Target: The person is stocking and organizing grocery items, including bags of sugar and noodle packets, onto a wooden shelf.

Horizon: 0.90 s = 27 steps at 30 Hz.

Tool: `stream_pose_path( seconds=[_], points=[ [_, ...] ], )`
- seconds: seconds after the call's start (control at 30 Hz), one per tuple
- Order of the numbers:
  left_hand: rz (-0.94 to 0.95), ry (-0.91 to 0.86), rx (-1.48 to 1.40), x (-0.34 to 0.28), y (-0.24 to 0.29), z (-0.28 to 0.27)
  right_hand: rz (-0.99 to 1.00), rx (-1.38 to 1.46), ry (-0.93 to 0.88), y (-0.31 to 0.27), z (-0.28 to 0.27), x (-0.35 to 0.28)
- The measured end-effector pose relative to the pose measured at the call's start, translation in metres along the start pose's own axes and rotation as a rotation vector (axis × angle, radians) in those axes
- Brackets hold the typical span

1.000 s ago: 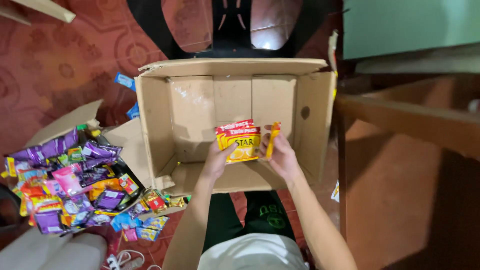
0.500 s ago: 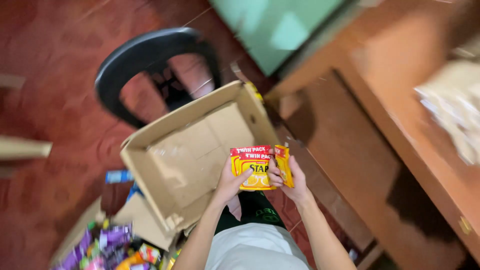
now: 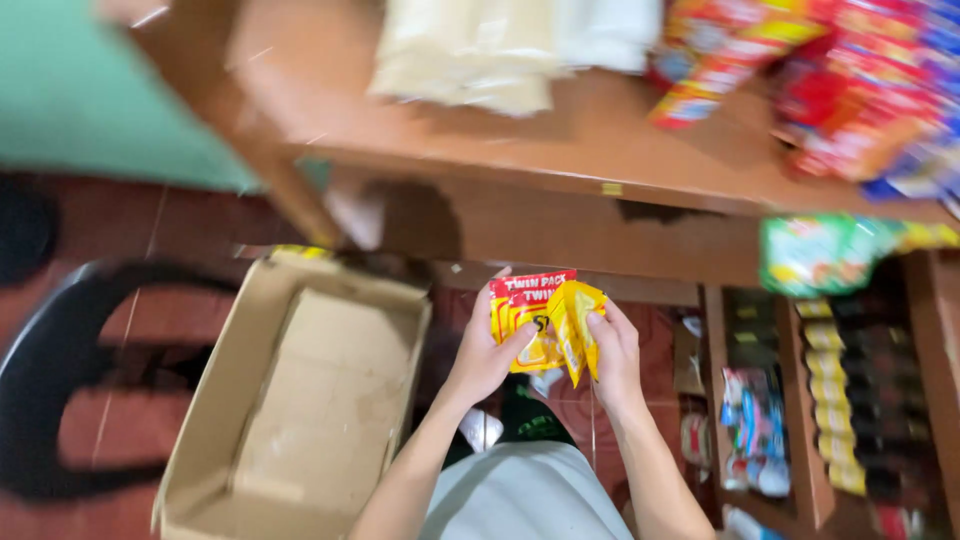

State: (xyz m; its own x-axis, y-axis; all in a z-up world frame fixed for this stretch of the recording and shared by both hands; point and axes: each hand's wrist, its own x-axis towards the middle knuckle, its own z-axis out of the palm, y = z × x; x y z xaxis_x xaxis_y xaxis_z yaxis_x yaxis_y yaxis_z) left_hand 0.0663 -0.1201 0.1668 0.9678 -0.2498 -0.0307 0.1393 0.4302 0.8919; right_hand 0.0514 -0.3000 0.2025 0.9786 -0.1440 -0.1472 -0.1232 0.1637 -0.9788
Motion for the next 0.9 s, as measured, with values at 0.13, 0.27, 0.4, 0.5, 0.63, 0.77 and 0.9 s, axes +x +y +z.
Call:
stream_pose_path(
  seconds=[0.13,0.27,0.4,0.5,0.63,0.77,0.9],
  points=[
    [-0.084,-0.088,0.020,0.014,-0.004,0.055,0.095,0.102,0.198,-0.010,-0.063,-0.019],
    [-0.138,-0.158,-0.020,0.052,-0.025,0.099,-0.014,0.224,0.278,-0.009,-0.132,-0.012],
    [0.049,-0.174,0.164,0.100,-0.036,0.146,0.001,0.252,0.394,-0.046,-0.185,-0.009],
    [0.142,-0.119,0.186,0.156,-0.025,0.180,-0.041,0.278,0.383,-0.060,-0.242,0.011],
    [0.254,-0.022,0.243,0.215,-0.023,0.207,-0.074,0.342,0.326,-0.078,-0.290,0.045],
    [0.310,0.137,0.643,0.255,-0.034,0.219,0.005,0.473,0.296,-0.091,-0.313,0.077],
    [0.455,0.394,1.450,0.246,-0.004,0.247,0.037,0.502,0.244,-0.086,-0.320,0.098]
  ],
)
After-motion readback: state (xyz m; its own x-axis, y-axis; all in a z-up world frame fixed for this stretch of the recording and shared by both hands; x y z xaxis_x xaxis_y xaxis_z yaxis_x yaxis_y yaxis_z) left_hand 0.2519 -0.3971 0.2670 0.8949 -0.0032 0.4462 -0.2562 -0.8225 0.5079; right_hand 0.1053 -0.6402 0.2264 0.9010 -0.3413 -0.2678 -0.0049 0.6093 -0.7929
